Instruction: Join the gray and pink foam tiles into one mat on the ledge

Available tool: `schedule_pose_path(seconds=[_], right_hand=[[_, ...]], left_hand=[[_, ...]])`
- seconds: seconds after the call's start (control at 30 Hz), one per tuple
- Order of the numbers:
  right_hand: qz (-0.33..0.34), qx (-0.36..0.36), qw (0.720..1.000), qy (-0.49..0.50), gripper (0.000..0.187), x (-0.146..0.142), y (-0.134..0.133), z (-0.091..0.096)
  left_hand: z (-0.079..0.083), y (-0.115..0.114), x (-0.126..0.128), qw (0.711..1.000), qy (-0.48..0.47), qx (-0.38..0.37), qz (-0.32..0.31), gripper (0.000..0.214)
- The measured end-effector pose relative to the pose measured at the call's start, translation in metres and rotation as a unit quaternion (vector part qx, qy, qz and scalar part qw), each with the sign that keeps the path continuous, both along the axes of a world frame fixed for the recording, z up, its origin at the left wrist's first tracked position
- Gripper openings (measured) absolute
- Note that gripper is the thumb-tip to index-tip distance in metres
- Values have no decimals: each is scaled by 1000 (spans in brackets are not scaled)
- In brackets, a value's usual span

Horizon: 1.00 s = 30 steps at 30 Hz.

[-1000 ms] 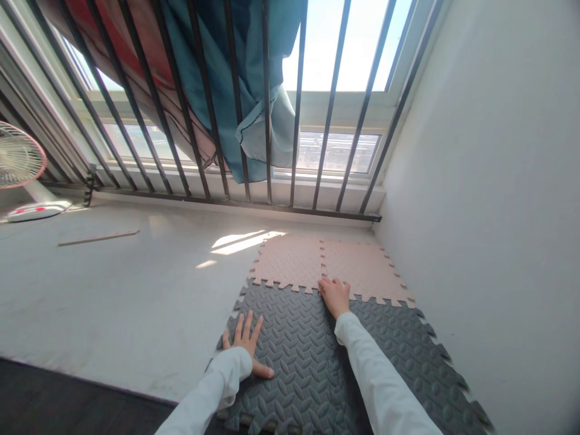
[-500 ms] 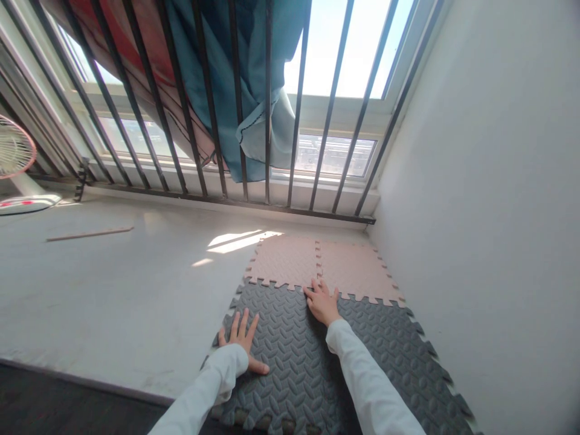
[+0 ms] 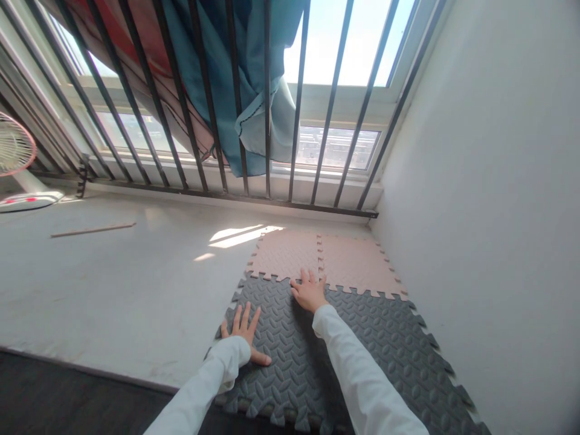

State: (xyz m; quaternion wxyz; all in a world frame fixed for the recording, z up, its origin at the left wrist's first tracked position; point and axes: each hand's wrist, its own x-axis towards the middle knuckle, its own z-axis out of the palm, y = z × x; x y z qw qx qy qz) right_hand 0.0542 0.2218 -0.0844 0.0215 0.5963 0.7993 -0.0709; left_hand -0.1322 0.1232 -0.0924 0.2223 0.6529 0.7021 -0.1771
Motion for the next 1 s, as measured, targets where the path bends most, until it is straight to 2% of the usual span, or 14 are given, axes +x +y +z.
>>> schedule_pose_path(seconds=[0.43, 0.53, 0.67, 0.77, 0.9, 1.0], right_hand=[[18, 14, 999, 45, 46, -47, 3, 0], [39, -2, 998, 42, 47, -58, 3, 0], [30, -21, 999, 34, 48, -69, 2, 0], [41, -4, 998, 42, 49, -75, 2, 3], [65, 7, 996, 57, 48, -86, 4, 4], [60, -1, 996, 67, 49, -97, 7, 2]], left_hand=[[5, 0, 1, 1000, 4, -5, -2, 119], [5, -1, 1, 1000, 6, -6, -1, 119], [8, -2, 2, 1000, 2, 1, -2, 119], [11, -2, 3, 1000, -1, -7, -1, 119], [8, -2, 3, 1000, -5, -2, 2, 119], [3, -2, 1, 1000, -12, 4, 0, 121]])
